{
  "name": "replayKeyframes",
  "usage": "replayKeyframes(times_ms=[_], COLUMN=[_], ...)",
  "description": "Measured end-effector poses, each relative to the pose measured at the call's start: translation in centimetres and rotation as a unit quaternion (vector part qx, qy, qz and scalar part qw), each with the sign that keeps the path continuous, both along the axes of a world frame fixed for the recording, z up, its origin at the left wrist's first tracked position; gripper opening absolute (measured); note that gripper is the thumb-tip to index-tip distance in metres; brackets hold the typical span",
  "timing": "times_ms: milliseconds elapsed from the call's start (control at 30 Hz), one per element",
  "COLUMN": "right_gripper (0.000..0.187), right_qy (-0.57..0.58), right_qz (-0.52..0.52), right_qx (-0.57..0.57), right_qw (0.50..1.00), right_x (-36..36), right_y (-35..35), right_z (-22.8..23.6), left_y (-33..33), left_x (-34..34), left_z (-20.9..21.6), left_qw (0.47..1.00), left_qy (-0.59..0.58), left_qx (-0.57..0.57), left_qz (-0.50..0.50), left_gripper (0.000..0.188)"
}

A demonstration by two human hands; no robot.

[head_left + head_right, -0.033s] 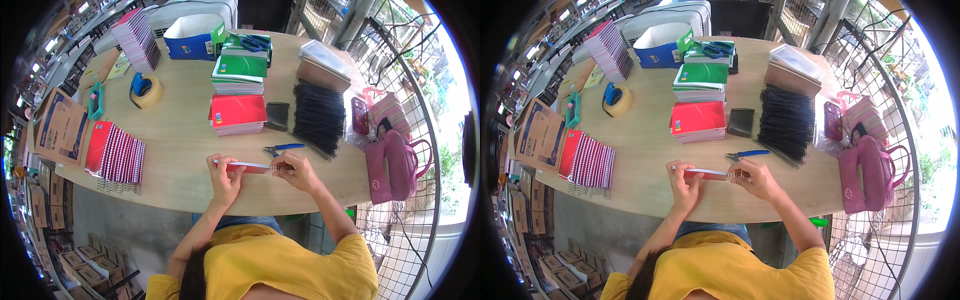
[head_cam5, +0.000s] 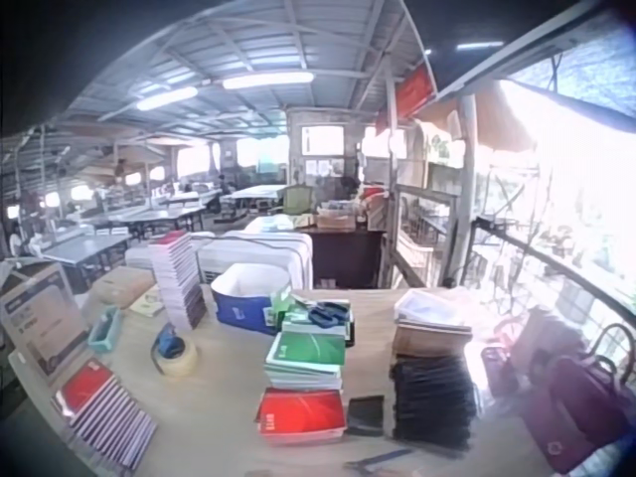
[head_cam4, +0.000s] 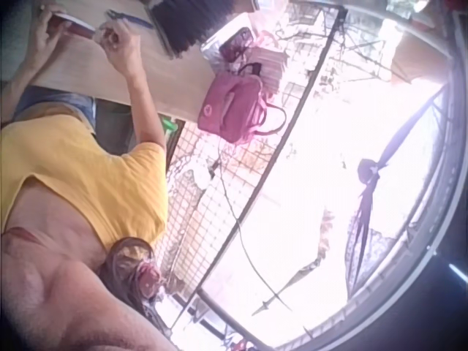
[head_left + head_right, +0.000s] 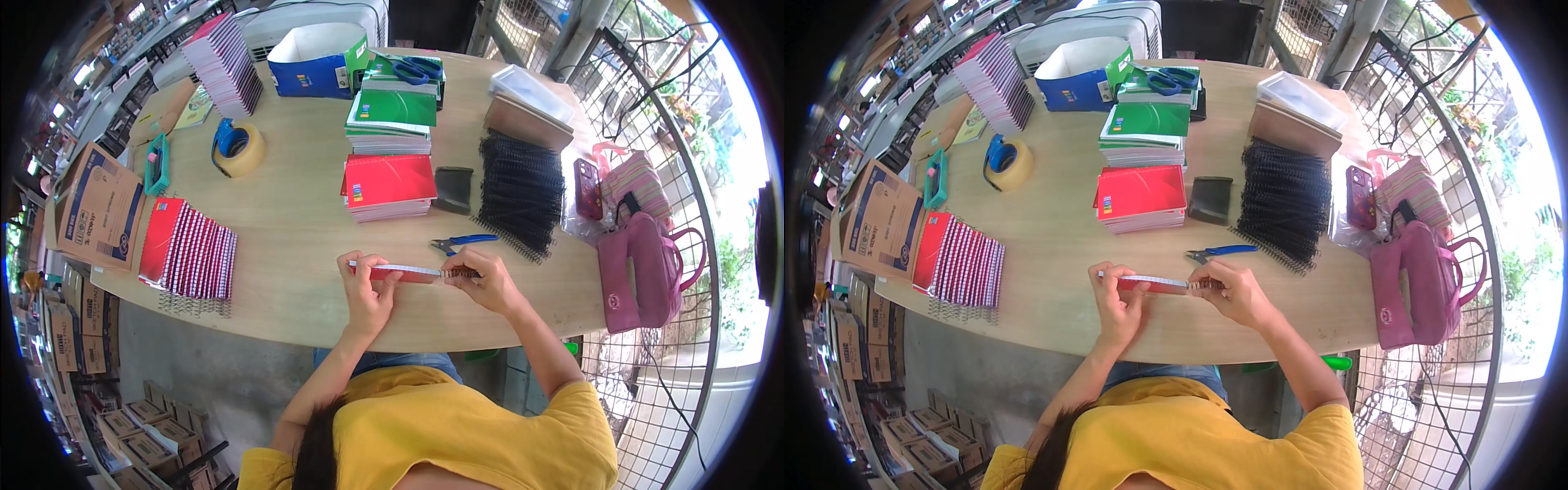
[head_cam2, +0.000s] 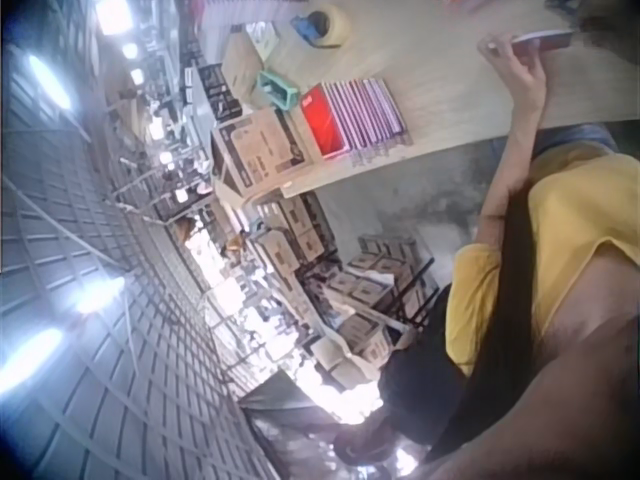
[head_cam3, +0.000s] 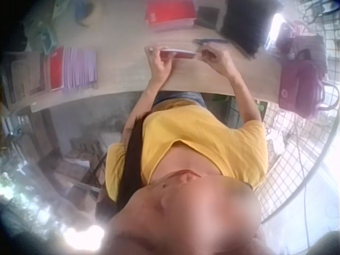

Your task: The person assembles spiral notebooks by threading plastic coils through the punched holes of stacked covers and paper, then using a pair of pliers to trim and secure the ends of the coils before stacking the finished notebooks.

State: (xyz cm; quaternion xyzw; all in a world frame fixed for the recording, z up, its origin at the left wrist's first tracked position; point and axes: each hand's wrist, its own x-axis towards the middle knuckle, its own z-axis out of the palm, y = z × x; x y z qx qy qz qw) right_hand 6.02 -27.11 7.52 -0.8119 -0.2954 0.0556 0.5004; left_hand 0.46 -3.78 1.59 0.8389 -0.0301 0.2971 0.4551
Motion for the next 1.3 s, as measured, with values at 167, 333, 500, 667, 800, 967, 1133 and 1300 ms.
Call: replayKeyframes(times_ms=[167,333,500,667,800,967,1133,1300], right_gripper=[0.023,0.030,0.027,0.023,0.021,0.031,0.055,0.099], right_qy=[-0.029,-0.141,-0.190,-0.217,-0.221,-0.252,-0.275,-0.182], right_qz=[0.028,0.025,-0.004,-0.044,-0.031,-0.028,-0.052,0.063], right_qx=[-0.086,-0.095,-0.129,-0.110,-0.103,-0.169,-0.180,-0.373], right_qw=[0.995,0.985,0.973,0.969,0.969,0.952,0.943,0.908], right_x=[0.5,0.2,-0.4,-0.5,-0.6,-0.6,2.9,15.9], right_y=[-0.3,0.6,1.5,2.0,2.5,2.0,1.8,1.0], right_z=[-0.3,0.3,0.4,0.0,1.2,0.5,2.4,1.2], left_y=[0.0,0.0,-0.1,-0.1,-0.1,-0.3,0.1,0.0], left_x=[-0.1,-0.1,0.0,-0.1,-0.2,-0.2,-0.3,-0.3], left_z=[-0.3,0.0,-0.4,-0.3,-0.4,-0.3,-0.4,-1.6], left_qw=[1.000,1.000,1.000,1.000,1.000,1.000,1.000,1.000], left_qy=[-0.001,-0.006,-0.014,-0.013,-0.015,-0.029,-0.027,-0.017], left_qx=[-0.011,-0.018,-0.020,-0.014,-0.017,-0.009,0.008,-0.019], left_qz=[0.002,-0.008,-0.009,-0.009,-0.002,-0.002,-0.008,-0.010], left_gripper=[0.033,0.033,0.034,0.033,0.033,0.033,0.034,0.034])
